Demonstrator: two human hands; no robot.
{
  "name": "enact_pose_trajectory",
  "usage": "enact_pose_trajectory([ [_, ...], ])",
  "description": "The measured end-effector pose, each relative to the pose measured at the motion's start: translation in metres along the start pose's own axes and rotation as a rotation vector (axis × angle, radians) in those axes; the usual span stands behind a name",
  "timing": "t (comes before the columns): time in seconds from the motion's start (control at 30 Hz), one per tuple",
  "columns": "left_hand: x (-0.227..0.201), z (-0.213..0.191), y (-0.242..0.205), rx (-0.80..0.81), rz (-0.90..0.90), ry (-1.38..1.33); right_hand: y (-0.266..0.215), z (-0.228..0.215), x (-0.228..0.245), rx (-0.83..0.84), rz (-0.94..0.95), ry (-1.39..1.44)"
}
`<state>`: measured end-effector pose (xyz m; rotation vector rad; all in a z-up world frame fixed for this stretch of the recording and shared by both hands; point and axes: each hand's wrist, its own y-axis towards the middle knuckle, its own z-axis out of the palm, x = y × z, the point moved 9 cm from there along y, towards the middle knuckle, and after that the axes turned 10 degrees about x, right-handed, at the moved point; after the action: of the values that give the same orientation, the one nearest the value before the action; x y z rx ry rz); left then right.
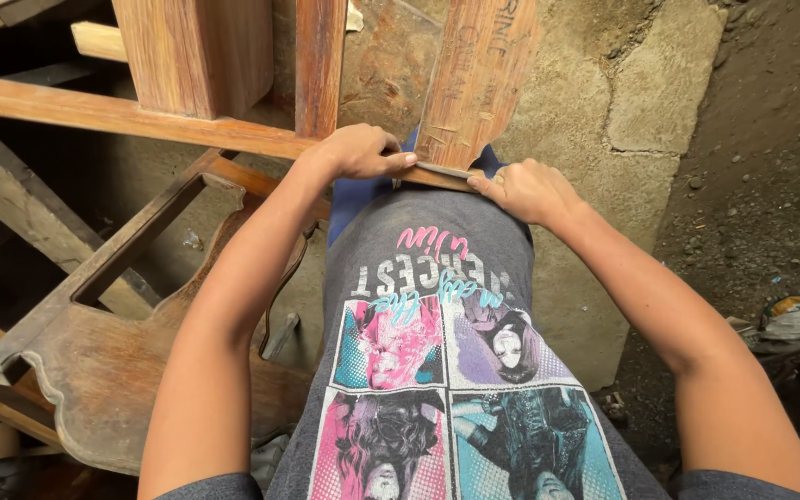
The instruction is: The person smooths the wooden frame of a chair using a metal file and a hammer. They repeatedly file the wood and tap it with the hammer to shape or smooth the surface. Finally, they wipe the wood with a cloth.
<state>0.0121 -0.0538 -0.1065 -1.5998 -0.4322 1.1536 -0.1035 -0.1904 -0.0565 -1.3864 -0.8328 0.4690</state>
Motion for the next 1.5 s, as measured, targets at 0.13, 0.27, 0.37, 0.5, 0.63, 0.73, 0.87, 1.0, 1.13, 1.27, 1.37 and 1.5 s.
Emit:
enact_pose_trajectory([
  [0.13,0.006,0.001,0.009,-0.004,-0.008,-0.018,-0.003,-0.005,0.001,0.006,-0.013,0.022],
  [0.27,0.008,0.002,0.009,0.0,-0.003,-0.057,0.006,0.0,0.0,0.017,-0.02,0.007],
  [0.37,0.01,0.003,0.013,-0.011,-0.017,-0.063,0.009,0.002,-0.003,-0.026,-0.016,-0.036],
  [0.5,0.009,-0.001,0.007,-0.03,-0.061,-0.021,0.004,-0.001,-0.003,-0.141,-0.008,-0.089],
  [0.63,0.005,-0.003,0.003,-0.037,-0.077,0.002,0.012,0.013,-0.01,-0.298,-0.029,-0.141],
  [0.73,0.002,-0.004,-0.001,-0.046,-0.073,-0.003,0.015,0.018,-0.012,-0.592,-0.084,-0.244],
  [0.87,-0.001,-0.008,-0.006,-0.078,-0.088,-0.005,0.006,0.019,-0.009,-0.729,-0.083,-0.282],
  [1.0,0.004,-0.006,-0.002,-0.097,-0.095,-0.029,0.009,0.016,-0.01,-0.557,-0.088,-0.166],
  [1.13,0.006,0.0,0.002,-0.083,-0.035,-0.003,0.004,0.007,-0.004,-0.215,-0.076,-0.11],
  [1.27,0.005,-0.003,0.004,-0.09,-0.033,0.009,0.007,0.004,-0.008,-0.171,-0.034,-0.054],
  [1.37,0.001,-0.004,-0.006,-0.1,-0.051,0.018,0.004,0.007,-0.008,-0.201,-0.002,-0.083],
  [1.5,-0.002,-0.007,-0.009,-0.123,-0.065,0.039,-0.001,0.006,-0.007,-0.359,-0.006,-0.109],
])
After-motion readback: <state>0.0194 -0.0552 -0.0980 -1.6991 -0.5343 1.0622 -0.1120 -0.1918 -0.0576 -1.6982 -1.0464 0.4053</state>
